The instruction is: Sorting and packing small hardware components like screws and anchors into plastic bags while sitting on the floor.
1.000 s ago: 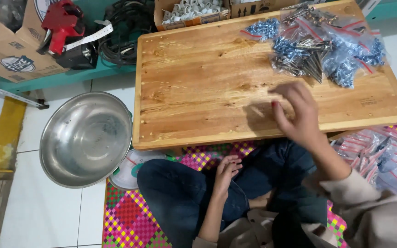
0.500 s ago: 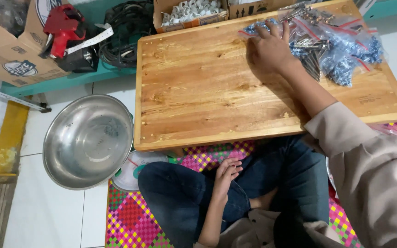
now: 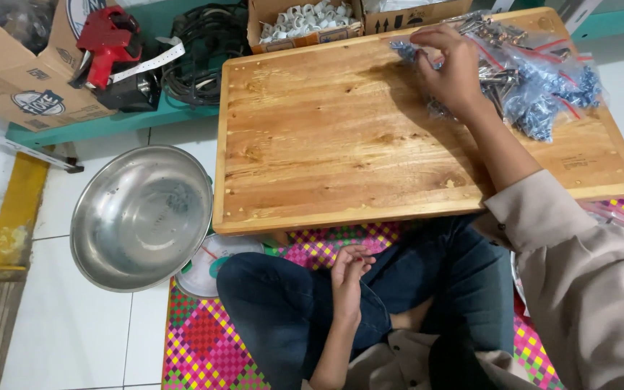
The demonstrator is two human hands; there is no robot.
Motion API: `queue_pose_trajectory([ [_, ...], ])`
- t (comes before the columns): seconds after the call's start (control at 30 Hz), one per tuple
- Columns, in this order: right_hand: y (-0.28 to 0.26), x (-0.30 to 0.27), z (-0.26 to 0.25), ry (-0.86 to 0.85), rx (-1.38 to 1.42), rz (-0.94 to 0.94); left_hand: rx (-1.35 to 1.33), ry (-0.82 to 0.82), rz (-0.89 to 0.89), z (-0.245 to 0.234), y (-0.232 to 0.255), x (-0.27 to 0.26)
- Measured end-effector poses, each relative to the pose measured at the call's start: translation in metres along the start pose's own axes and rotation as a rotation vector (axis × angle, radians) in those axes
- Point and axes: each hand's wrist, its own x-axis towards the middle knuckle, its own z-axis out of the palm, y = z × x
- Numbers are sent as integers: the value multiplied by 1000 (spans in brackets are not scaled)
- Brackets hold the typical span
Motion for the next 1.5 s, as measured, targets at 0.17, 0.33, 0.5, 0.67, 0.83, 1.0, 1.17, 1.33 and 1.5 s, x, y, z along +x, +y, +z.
queue_pose_trajectory([
  [0.17, -34, 5, -18, 98, 246, -44, 44, -217, 322, 11, 48, -24],
  [0.33, -87, -3, -46, 108, 490, 32, -2, -280, 561, 36, 99, -12],
  [0.5, -154, -15, -70, 90, 517, 4, 161, -259, 680, 75, 144, 37],
  [0.67, -180, -26, -76, 81, 610, 98, -59, -513, 565, 100, 138, 70],
  [0.83, -164, -43, -61, 126, 709, 170, -149, -430, 562, 114, 134, 60],
  [1.0, -152, -81, -49, 37, 788, 465, -204, -322, 374, 104, 119, 73],
  [1.17, -139, -109, -19, 21, 923, 819, -80, -242, 334, 95, 94, 93],
  [1.33, -150, -117, -4, 89, 910, 895, -35, -197, 264, 90, 96, 91],
  [1.5, -160, -119, -4, 145, 878, 934, 138, -209, 311, 82, 92, 97],
])
